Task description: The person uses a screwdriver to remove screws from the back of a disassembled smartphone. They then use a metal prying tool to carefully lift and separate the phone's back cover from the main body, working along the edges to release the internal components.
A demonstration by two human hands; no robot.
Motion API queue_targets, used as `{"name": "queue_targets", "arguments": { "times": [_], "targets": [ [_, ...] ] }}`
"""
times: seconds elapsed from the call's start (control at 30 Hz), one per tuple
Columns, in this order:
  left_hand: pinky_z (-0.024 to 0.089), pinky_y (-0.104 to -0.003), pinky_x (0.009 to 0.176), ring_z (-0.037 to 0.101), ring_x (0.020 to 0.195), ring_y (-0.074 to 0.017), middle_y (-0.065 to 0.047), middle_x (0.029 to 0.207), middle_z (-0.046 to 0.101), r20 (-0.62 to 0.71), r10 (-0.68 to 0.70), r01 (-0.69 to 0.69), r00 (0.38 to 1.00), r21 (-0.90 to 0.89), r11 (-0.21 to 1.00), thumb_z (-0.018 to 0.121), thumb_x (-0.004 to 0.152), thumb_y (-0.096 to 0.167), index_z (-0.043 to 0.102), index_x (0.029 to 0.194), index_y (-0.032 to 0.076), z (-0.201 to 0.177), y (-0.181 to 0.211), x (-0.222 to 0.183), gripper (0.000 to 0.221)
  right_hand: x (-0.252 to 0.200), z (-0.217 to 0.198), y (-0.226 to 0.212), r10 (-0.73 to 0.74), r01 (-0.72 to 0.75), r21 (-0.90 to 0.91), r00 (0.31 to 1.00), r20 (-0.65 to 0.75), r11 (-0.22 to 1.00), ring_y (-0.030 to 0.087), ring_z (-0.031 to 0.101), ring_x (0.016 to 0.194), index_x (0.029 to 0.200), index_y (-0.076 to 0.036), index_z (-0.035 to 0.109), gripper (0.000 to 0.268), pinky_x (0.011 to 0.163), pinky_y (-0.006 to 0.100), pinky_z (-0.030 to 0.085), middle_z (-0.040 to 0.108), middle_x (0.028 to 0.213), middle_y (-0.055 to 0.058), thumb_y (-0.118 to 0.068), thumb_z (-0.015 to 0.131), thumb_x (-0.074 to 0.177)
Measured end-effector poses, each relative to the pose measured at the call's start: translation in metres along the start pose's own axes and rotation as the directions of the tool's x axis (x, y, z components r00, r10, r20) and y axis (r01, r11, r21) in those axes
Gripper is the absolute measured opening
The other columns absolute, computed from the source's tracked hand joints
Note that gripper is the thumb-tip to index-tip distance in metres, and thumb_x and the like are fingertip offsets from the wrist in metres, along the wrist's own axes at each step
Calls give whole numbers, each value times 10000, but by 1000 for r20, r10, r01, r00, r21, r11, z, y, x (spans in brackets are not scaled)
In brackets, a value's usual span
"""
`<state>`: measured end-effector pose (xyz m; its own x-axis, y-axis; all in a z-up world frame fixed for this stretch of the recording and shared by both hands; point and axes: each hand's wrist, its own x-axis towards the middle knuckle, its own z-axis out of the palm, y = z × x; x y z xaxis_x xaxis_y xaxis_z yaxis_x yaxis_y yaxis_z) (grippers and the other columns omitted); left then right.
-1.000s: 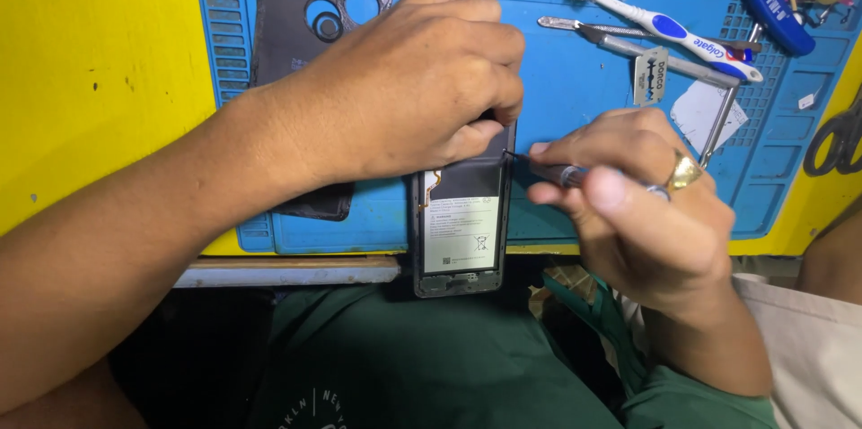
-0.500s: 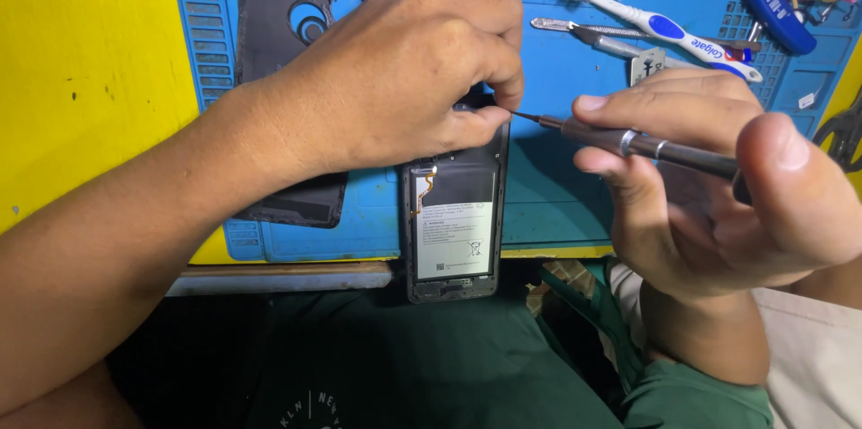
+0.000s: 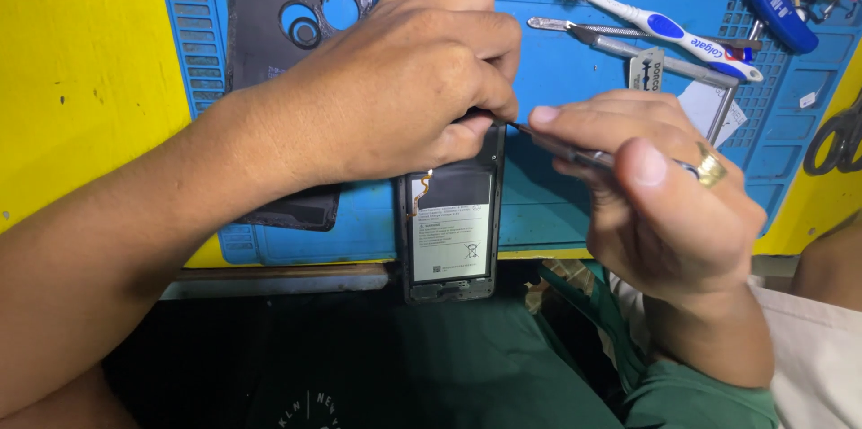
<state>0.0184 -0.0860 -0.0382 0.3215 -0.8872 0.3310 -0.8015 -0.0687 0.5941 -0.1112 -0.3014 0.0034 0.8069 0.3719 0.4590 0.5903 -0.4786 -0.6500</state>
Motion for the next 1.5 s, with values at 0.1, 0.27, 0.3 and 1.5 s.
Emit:
{"name": "queue_targets", "arguments": {
  "times": [0.1,0.27,0.3,1.5],
  "targets": [
    [308,-462,821,500,906,-248,59,880,605,4,-7,7,1000,-7,1000,818,879,175,818,925,184,-2,0,0,47,1,-8,2,-38,42,-83,998,57,996,396,754,1089,1528,-121,366,576,1002,522,635,687,1186,263,130,721,1151],
    [400,-481,788,566,927,-294,-29,950,634,-42,-6,10,999,94,996,806,932,117,803,971,114,-27,1,-9,38,2,-10,6,-56,56,-49,998,0,997,427,695,1103,1543,-110,376,473,1028,525,624,640,1195,276,-2,636,1163],
    [466,-480,726,604,908,-319,-66,981,654,-64,10,0,998,158,987,844,929,109,815,1029,63,-35,1,-13,114,4,-8,3,-17,16,48,1000,16,999,448,717,1176,1628,-103,322,471,1105,523,636,656,1270,354,75,450,1212],
    [403,-336,754,564,732,-172,68,704,552,254,-293,-46,922,822,568,750,883,38,617,675,289,-80,58,-77,353,4,-3,1,-56,56,-96,998,0,994,428,745,989,1359,42,507,263,929,482,562,630,1092,287,53,642,1133]
  ]
}}
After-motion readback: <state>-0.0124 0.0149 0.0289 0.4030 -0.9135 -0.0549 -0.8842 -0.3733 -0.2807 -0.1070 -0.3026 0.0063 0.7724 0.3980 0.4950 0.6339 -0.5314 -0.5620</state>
